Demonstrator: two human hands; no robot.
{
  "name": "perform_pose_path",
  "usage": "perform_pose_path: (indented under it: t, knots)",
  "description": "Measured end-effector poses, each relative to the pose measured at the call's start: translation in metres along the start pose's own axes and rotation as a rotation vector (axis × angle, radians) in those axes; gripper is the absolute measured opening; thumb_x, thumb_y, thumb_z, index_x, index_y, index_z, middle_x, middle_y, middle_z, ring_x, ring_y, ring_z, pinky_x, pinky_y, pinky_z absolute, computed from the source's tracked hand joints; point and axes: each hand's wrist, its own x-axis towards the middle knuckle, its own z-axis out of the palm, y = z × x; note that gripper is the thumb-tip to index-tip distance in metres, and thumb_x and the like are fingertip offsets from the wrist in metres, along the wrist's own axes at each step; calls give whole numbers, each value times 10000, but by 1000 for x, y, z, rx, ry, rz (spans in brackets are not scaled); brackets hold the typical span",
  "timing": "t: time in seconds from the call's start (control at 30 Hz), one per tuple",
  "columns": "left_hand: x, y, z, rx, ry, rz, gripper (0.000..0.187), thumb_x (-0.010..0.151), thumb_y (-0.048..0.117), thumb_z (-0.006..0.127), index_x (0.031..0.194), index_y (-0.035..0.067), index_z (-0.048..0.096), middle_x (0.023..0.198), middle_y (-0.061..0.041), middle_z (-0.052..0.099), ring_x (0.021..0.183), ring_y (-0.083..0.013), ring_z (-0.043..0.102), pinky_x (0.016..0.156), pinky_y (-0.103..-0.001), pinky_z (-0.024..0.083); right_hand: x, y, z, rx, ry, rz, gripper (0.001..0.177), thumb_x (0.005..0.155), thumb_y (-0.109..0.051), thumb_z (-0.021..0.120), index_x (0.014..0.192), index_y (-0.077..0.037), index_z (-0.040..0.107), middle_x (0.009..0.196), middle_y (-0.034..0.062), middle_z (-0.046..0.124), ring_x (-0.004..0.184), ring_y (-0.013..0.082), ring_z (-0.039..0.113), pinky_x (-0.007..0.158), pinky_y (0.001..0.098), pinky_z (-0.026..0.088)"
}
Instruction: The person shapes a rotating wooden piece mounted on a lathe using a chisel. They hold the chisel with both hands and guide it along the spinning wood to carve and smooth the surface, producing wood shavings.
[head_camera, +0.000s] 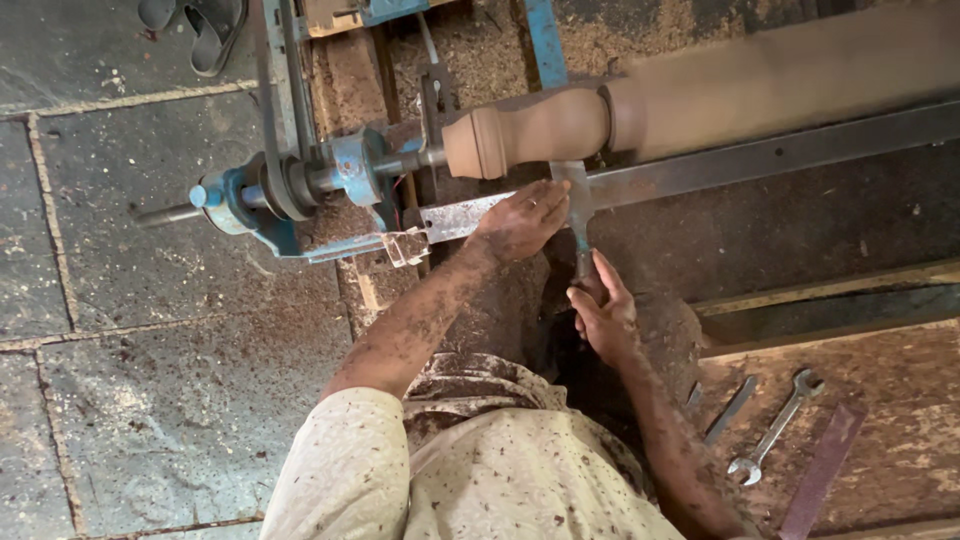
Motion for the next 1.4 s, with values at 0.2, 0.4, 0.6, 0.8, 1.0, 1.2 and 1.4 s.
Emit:
perform_pose_path:
  t: [0.2, 0.4, 0.6, 0.8, 1.0, 1.2, 1.4]
  knots:
    - [-1, 0, 8, -27, -50, -11, 375, 957, 192, 614, 1245, -48, 629, 1394, -201, 602, 1240, -338, 613, 1101, -411, 516, -5, -9, 3, -66, 13, 48, 745, 914, -104, 698, 1592, -155, 395, 686, 10, 588, 490, 102, 534, 419, 278, 460]
    - [-7, -1, 21, 31, -66, 27, 393, 988, 214, 586, 1283, -43, 624, 1425, -211, 581, 1271, -331, 620, 1115, -408, 502, -6, -8, 7, 50, 17, -4, 739, 913, -89, 699, 1591, -107, 407, 681, 4, 574, 486, 100, 523, 415, 279, 441]
    - [-14, -2, 30, 8, -156, -14, 381, 1056, 225, 536, 1312, -44, 622, 1466, -216, 562, 1313, -356, 609, 1141, -418, 500, -5, -4, 10, -14, 23, -37, 731, 927, -108, 707, 1592, -114, 403, 673, 9, 592, 486, 92, 517, 420, 277, 436]
    - [-14, -4, 33, 24, -135, -17, 372, 1062, 231, 543, 1321, -25, 623, 1494, -211, 540, 1340, -374, 565, 1093, -416, 533, -5, 0, 12, -14, 9, -45, 746, 931, -114, 701, 1604, -127, 380, 661, 1, 572, 488, 85, 510, 425, 275, 438]
    - [-13, -3, 24, 13, -149, -46, 383, 1025, 220, 562, 1318, -22, 615, 1470, -202, 561, 1328, -367, 574, 1049, -404, 555, -4, -1, 13, -19, 8, -56, 743, 922, -109, 697, 1590, -122, 372, 761, -13, 606, 498, 89, 525, 420, 274, 448]
    - [-13, -3, 20, 8, -160, -69, 381, 1033, 216, 571, 1322, -29, 614, 1472, -215, 563, 1293, -367, 597, 1044, -400, 564, -5, -3, 15, -35, -12, -53, 743, 935, -111, 699, 1602, -121, 370, 738, 28, 599, 506, 94, 532, 430, 274, 456]
    - [-16, -4, 22, 1, -104, -47, 369, 1036, 217, 552, 1298, -35, 616, 1465, -227, 562, 1295, -371, 613, 1065, -402, 559, -6, -5, 17, -16, -13, -29, 744, 929, -115, 692, 1594, -119, 358, 779, -16, 604, 514, 87, 536, 435, 276, 470]
